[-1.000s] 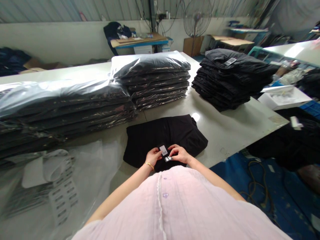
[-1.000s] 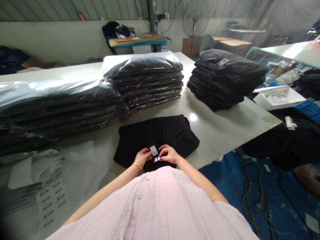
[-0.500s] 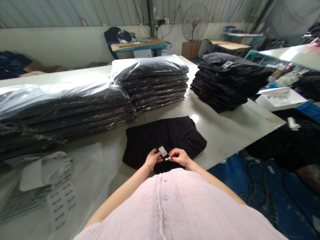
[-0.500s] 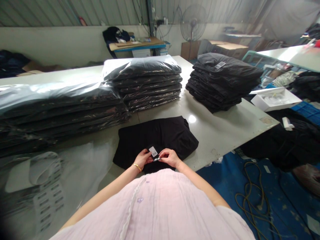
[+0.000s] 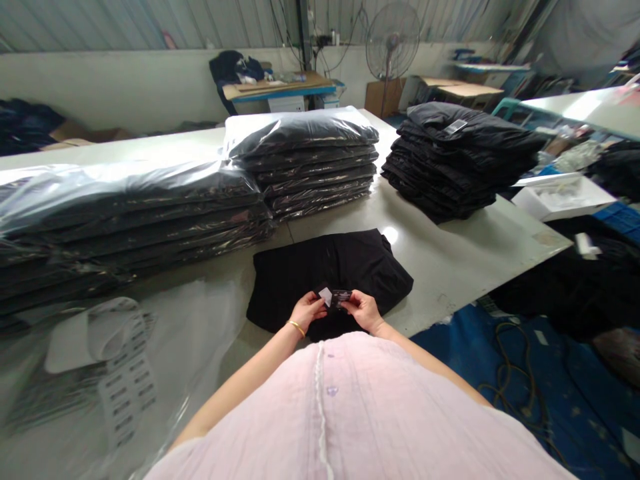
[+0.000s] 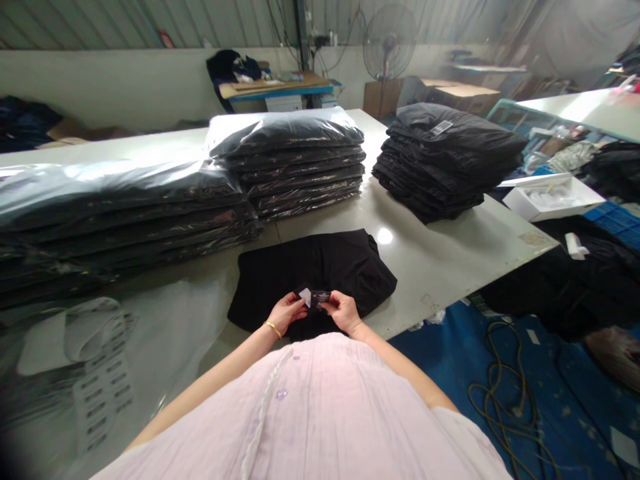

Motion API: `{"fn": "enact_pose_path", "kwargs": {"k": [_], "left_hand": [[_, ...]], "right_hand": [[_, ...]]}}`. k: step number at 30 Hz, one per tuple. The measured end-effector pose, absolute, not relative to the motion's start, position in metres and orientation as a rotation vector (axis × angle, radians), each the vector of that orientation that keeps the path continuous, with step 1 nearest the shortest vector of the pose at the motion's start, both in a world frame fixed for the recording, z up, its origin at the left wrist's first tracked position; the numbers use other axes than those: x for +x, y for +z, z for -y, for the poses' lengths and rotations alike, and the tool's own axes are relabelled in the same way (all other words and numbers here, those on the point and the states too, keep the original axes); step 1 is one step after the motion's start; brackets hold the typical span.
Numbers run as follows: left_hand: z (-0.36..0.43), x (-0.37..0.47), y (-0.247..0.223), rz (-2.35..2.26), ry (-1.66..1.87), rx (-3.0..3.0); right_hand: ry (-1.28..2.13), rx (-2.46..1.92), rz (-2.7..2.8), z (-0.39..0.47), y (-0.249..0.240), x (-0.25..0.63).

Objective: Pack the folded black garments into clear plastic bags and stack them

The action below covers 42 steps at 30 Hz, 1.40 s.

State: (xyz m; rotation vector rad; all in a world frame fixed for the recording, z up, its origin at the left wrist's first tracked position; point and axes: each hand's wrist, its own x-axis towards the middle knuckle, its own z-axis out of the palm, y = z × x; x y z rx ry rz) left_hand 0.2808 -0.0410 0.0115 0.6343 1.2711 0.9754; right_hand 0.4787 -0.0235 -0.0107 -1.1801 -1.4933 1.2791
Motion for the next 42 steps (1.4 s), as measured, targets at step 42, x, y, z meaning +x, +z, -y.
{"fn": "enact_pose_path", "kwargs": {"k": [42], "left_hand": [[-0.003,0.275,0.009,-1.899,0.342,1.577]], "right_hand": [[0.278,-1.121,2.421,0.014,0.021,0.486]]}}
